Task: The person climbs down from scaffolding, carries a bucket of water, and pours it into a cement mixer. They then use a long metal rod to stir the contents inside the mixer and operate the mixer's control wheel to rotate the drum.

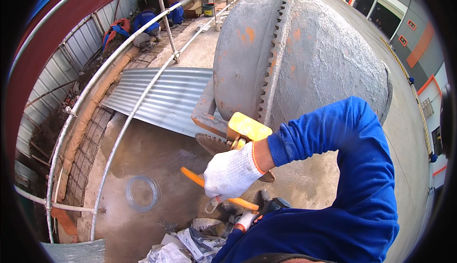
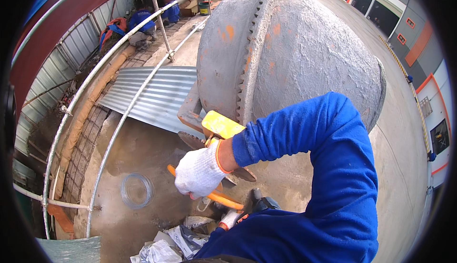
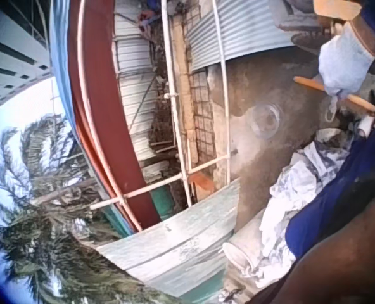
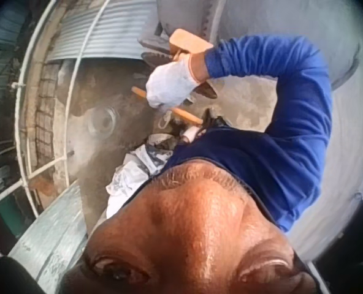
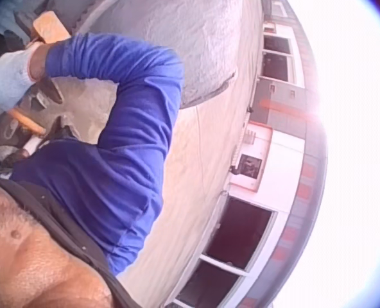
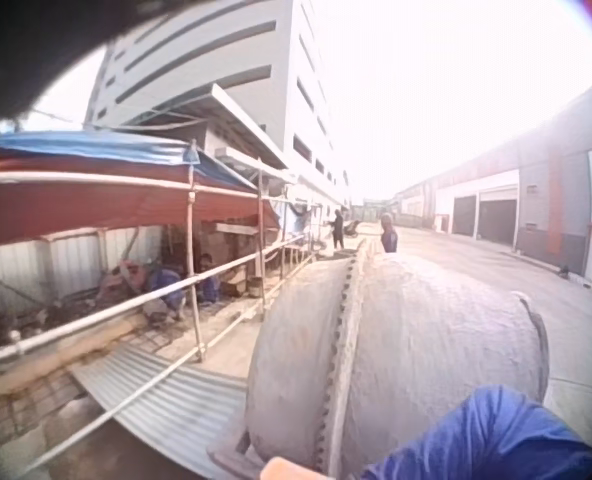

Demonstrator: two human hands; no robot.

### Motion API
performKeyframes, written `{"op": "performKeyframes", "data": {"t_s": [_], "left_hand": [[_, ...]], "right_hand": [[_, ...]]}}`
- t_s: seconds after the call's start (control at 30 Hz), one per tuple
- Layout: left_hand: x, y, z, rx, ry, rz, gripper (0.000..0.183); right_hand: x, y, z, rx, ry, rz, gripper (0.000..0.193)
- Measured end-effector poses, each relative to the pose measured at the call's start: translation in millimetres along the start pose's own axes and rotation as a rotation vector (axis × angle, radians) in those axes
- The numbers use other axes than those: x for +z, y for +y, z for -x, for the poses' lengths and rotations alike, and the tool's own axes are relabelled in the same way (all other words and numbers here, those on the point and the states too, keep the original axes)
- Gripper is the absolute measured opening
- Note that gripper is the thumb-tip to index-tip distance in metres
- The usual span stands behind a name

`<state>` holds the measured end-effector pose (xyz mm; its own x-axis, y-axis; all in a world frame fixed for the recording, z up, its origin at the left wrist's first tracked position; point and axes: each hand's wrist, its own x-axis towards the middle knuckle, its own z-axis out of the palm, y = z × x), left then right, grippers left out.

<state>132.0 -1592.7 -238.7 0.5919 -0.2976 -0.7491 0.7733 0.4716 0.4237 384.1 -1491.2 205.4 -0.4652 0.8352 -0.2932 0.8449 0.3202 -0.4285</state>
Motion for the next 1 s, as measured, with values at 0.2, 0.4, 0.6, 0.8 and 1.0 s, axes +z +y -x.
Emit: {"op": "performKeyframes", "data": {"t_s": [0.2, 0.4, 0.6, 0.8, 1.0], "left_hand": [[2, 12, 0, 0.024, -0.115, -0.080, 0.029], [13, 17, 6, 0.142, -0.058, -0.160, 0.032], [10, 24, 2, 0.058, -0.116, -0.104, 0.030], [16, 19, 0, 0.055, -0.057, -0.018, 0.031], [13, 17, -15, 0.105, -0.036, -0.169, 0.028]], "right_hand": [[-16, -4, 3, 0.001, -0.050, -0.146, 0.025], [-6, -3, 15, -0.059, 0.164, -0.122, 0.029], [12, -10, 1, 0.071, 0.030, 0.220, 0.013], [-92, -11, 79, 0.143, 0.431, -0.272, 0.024], [-43, -58, 90, 0.096, 0.510, 0.841, 0.033]]}}
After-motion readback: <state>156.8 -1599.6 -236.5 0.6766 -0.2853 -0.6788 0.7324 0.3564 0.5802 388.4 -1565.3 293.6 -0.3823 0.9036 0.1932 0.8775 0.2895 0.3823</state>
